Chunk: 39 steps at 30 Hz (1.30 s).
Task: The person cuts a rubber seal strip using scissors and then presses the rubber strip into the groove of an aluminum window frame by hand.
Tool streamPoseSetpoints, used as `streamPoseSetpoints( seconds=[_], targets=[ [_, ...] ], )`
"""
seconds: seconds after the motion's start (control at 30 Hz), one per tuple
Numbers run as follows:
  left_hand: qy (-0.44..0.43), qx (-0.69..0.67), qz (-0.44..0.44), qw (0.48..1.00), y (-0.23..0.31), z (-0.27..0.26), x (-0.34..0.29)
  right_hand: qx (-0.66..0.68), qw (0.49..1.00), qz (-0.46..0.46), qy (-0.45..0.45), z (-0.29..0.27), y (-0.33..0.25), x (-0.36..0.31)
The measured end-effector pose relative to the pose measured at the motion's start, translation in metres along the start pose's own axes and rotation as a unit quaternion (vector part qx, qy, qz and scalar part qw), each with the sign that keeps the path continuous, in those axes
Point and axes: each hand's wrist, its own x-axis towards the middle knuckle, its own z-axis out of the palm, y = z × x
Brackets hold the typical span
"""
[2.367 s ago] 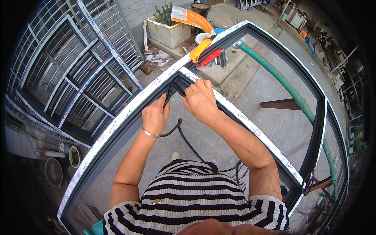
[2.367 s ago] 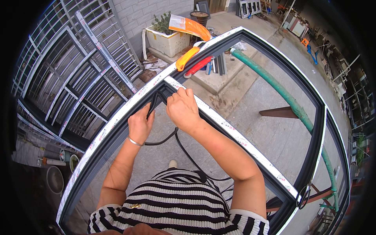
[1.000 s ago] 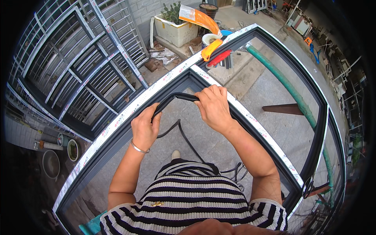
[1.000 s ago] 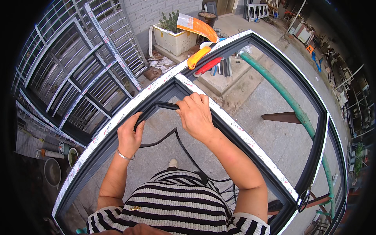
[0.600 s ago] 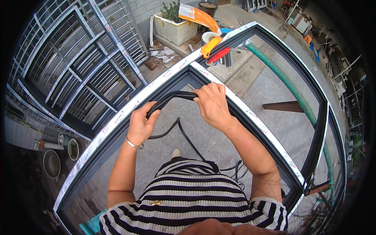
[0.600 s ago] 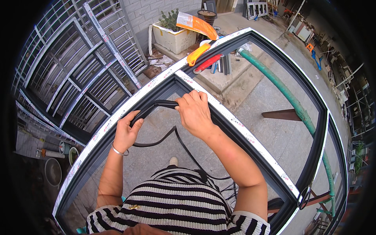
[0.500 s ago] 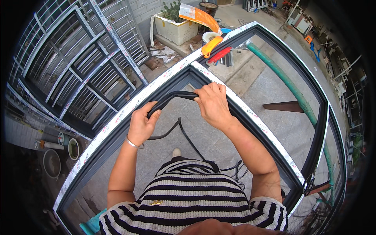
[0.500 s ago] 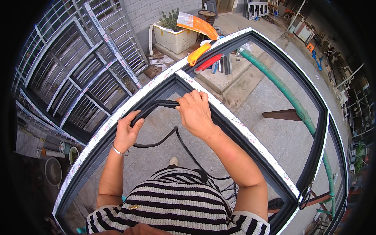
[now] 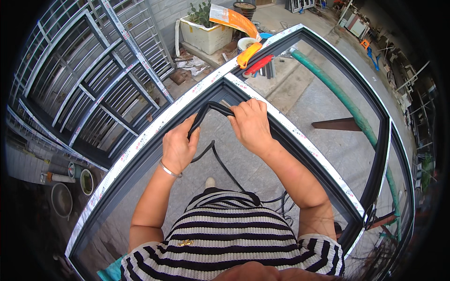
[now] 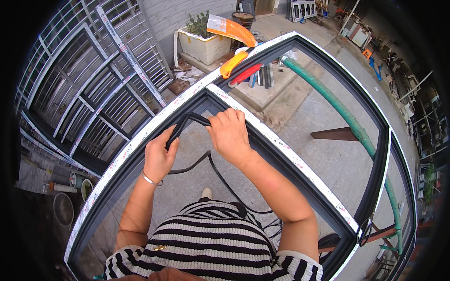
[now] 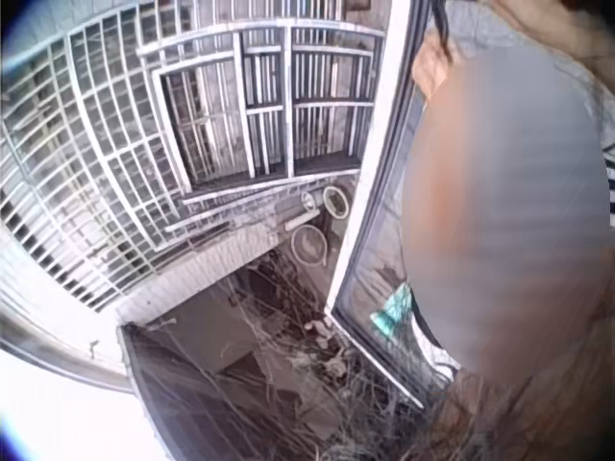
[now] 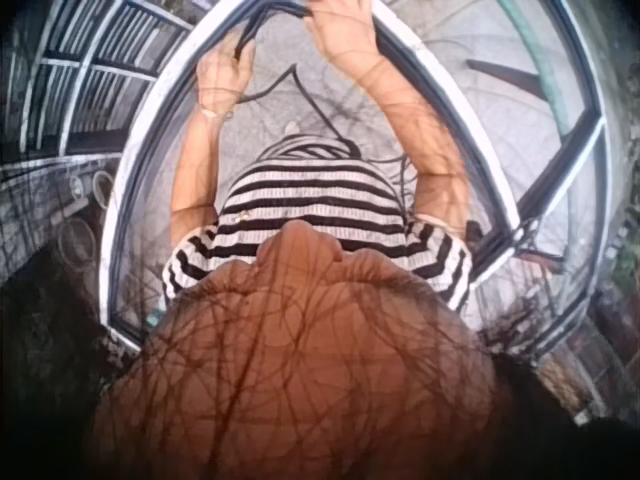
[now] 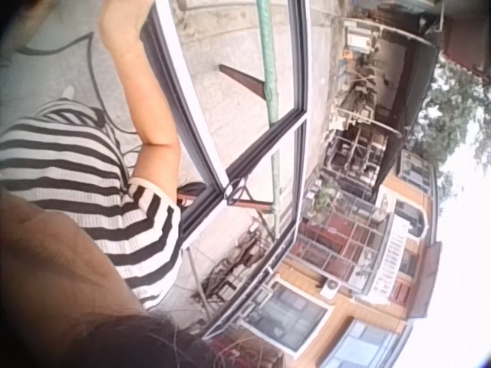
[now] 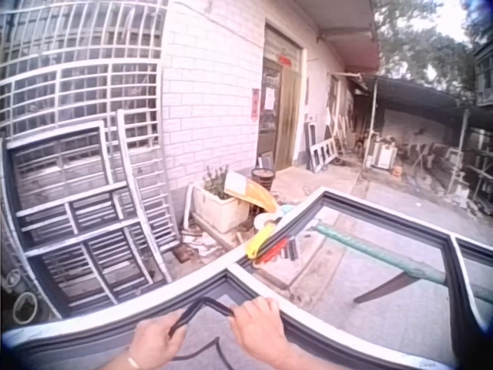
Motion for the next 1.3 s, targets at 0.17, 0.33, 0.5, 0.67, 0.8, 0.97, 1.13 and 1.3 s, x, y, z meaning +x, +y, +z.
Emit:
streamPoseSetpoints(
  seconds=[0.17, 0.33, 0.5, 0.67, 0.8, 0.97, 1.13, 1.3],
  targets=[
    [0.03, 0.049, 0.058, 0.997, 0.0, 0.017, 0.025, -0.061, 0.997, 0.034, 0.045, 0.009, -0.003, 0.0],
    [-0.025, 0.069, 0.075, 0.994, -0.011, 0.032, 0.036, -0.132, 0.99, 0.037, 0.025, 0.003, 0.016, -0.006],
    [-0.049, 0.07, 0.077, 0.993, -0.01, 0.044, 0.048, -0.073, 0.994, 0.064, 0.056, -0.019, 0.016, -0.018],
    [-0.061, 0.067, 0.064, 0.994, -0.01, 0.047, 0.059, -0.104, 0.989, 0.094, 0.043, -0.034, 0.017, -0.016],
    [-0.065, 0.074, 0.045, 0.994, -0.014, 0.054, 0.064, -0.115, 0.989, 0.082, 0.034, -0.028, 0.014, -0.004],
    [0.001, 0.081, 0.07, 0.994, -0.015, 0.071, 0.065, -0.199, 0.976, 0.086, -0.015, -0.001, 0.019, 0.0],
    [0.038, 0.068, 0.018, 0.997, -0.015, 0.087, 0.062, -0.24, 0.969, 0.057, -0.003, 0.006, 0.022, 0.006],
    [0.057, 0.111, 0.038, 0.991, -0.02, 0.094, 0.064, -0.243, 0.969, 0.03, -0.011, 0.009, 0.019, 0.002]
  ],
)
